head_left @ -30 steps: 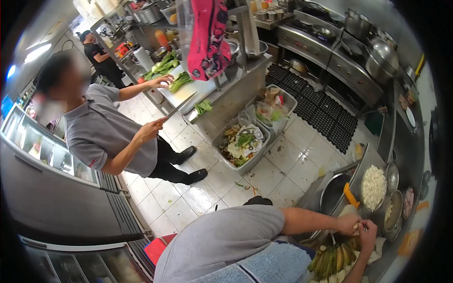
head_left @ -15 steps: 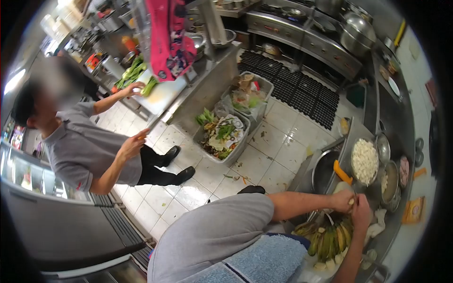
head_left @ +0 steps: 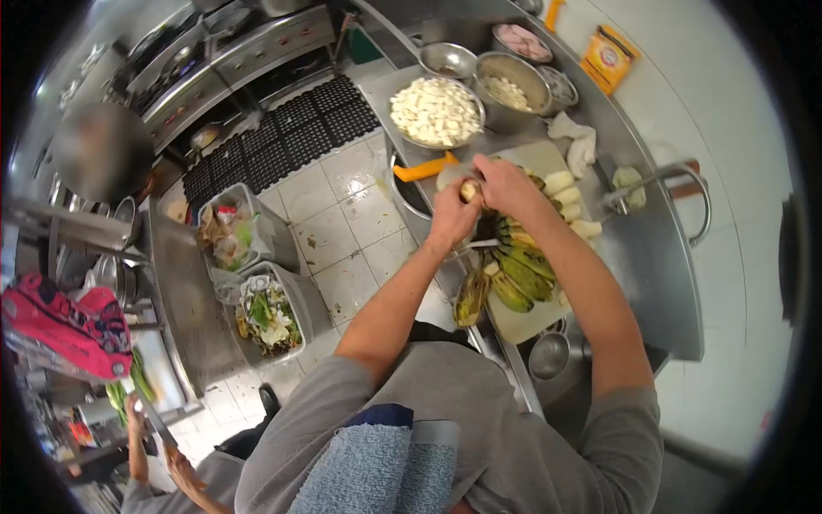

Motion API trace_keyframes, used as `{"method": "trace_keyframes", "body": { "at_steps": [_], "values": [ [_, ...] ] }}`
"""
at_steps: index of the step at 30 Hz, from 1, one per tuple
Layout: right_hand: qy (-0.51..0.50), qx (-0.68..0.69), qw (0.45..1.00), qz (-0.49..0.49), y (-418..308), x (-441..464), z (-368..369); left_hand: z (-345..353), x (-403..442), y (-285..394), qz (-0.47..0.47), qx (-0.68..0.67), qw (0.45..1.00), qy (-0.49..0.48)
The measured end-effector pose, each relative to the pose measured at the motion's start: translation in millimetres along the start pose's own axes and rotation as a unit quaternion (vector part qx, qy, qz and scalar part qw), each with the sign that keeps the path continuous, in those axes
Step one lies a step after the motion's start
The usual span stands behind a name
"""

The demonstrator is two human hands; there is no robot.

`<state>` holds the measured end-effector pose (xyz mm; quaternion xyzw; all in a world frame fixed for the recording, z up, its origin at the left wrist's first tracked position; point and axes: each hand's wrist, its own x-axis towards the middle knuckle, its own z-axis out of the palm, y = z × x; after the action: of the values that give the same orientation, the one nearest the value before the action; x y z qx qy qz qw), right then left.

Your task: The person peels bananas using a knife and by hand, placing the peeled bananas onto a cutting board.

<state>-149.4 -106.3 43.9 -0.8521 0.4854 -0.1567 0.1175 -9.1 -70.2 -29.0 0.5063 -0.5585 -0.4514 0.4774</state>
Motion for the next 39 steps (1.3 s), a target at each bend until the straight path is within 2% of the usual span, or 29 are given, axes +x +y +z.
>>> {"method": "trace_keyframes", "body": {
  "at_steps": [5, 11, 13, 16, 17, 18, 20, 21, 23, 24, 26, 27, 28, 30, 31, 36, 39],
  "values": [
    [0.033, 0.043, 0.998, 0.029, 5, -7, -1, -3, -8, -4, 0.008, -0.032, 0.999, -0.013],
    [0.038, 0.068, 0.987, 0.144, 25, -11, -6, -17, -12, -11, -0.047, -0.199, 0.976, -0.075],
    [0.034, 0.022, 0.982, 0.183, 23, -17, -12, -28, -12, -20, -0.068, -0.275, 0.952, -0.120],
    [0.011, -0.038, 0.980, 0.194, 9, -20, -30, -33, -13, -24, -0.074, -0.249, 0.955, -0.143],
    [0.000, -0.054, 0.980, 0.192, 4, -22, -32, -37, -9, -23, -0.083, -0.174, 0.969, -0.152],
    [0.029, -0.054, 0.982, 0.178, 4, -23, -30, -42, -7, -18, -0.035, -0.078, 0.983, -0.165],
    [0.088, -0.057, 0.983, 0.148, 6, -24, -28, -51, -2, -8, 0.069, 0.113, 0.974, -0.186],
    [0.135, -0.035, 0.982, 0.129, 0, -24, -32, -53, 3, -5, 0.082, 0.162, 0.965, -0.187],
    [0.226, 0.012, 0.970, 0.090, -21, -24, -38, -56, 14, 3, 0.252, 0.263, 0.919, -0.152],
    [0.190, 0.018, 0.975, 0.112, -23, -23, -36, -56, 20, 7, 0.333, 0.309, 0.881, -0.132],
    [0.119, 0.031, 0.980, 0.154, -24, -21, -34, -51, 30, 18, 0.304, 0.332, 0.870, -0.199],
    [0.052, 0.101, 0.970, 0.213, -27, -21, -34, -47, 32, 23, 0.294, 0.342, 0.864, -0.226],
    [0.013, 0.101, 0.965, 0.242, -25, -23, -31, -44, 35, 28, 0.283, 0.352, 0.856, -0.253],
    [-0.065, 0.103, 0.948, 0.296, -21, -26, -25, -42, 45, 42, 0.182, 0.410, 0.824, -0.346],
    [-0.057, 0.133, 0.941, 0.306, -21, -29, -25, -42, 49, 46, 0.131, 0.436, 0.801, -0.389],
    [-0.023, 0.243, 0.903, 0.353, -32, -42, -22, -37, 46, 10, 0.117, 0.330, 0.872, -0.341],
    [-0.017, 0.262, 0.887, 0.381, -31, -42, -18, -37, 34, -2, 0.086, 0.248, 0.912, -0.315]
  ]
}}
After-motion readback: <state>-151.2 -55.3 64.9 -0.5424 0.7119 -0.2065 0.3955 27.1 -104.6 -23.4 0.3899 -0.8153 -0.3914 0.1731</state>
